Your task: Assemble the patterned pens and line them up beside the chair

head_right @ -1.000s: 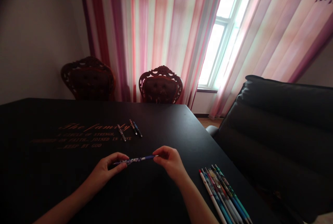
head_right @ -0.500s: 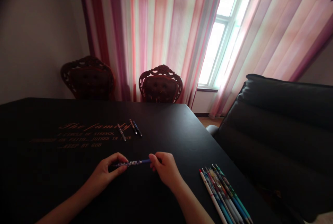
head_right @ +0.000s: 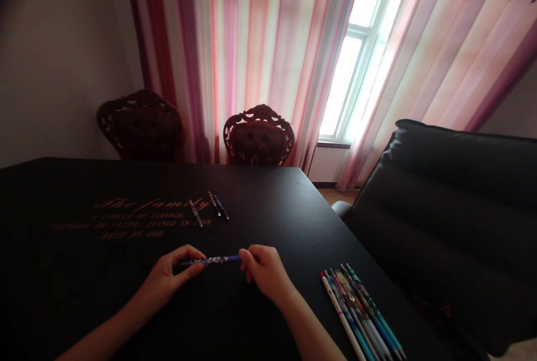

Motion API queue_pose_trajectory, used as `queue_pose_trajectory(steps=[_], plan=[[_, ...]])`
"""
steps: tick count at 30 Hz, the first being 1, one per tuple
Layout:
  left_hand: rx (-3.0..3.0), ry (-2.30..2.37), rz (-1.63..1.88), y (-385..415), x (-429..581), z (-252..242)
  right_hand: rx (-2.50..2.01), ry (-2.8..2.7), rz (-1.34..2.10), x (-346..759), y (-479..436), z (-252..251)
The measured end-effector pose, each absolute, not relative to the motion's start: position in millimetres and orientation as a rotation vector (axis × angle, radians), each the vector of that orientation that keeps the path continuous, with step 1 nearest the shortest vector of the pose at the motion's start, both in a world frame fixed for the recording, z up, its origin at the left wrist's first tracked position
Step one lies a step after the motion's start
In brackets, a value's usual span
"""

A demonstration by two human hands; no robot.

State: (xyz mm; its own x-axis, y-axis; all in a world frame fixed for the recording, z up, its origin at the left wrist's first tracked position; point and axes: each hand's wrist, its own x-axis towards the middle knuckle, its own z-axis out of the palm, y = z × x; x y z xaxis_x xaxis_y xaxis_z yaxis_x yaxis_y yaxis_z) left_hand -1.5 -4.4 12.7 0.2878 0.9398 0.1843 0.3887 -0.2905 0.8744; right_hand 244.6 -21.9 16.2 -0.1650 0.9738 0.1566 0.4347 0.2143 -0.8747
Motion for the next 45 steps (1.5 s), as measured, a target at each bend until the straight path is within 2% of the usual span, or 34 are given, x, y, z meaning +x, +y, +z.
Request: queue_pose_trajectory(steps=[6, 11, 19, 25, 32, 38, 45], plan=[[1.827, 1.217, 0.98, -6, 0, 14, -1.283, -1.715, 0.775, 245, -20, 17], [1.684, 1.245, 1.011, -7, 2, 16, -1.188, -1.655, 0.879, 247, -19, 13], [1.736, 1.205, 1.011, -8, 2, 18, -1.212, -1.827, 0.596, 249, -22, 21], [1.652, 1.205, 1.03, -9, 2, 19, -1.218, -1.809, 0.671, 247, -25, 24], [1.804, 1.23, 1.003, -10, 0, 18, -1.274, -1.842, 0.573, 247, -23, 21], [1.828, 1.249, 1.027, -10, 0, 18, -1.305, -1.795, 0.743, 242, -25, 18], [1.753, 1.221, 1.028, -9, 0, 18, -1.25, -1.792, 0.652, 245, -24, 20]])
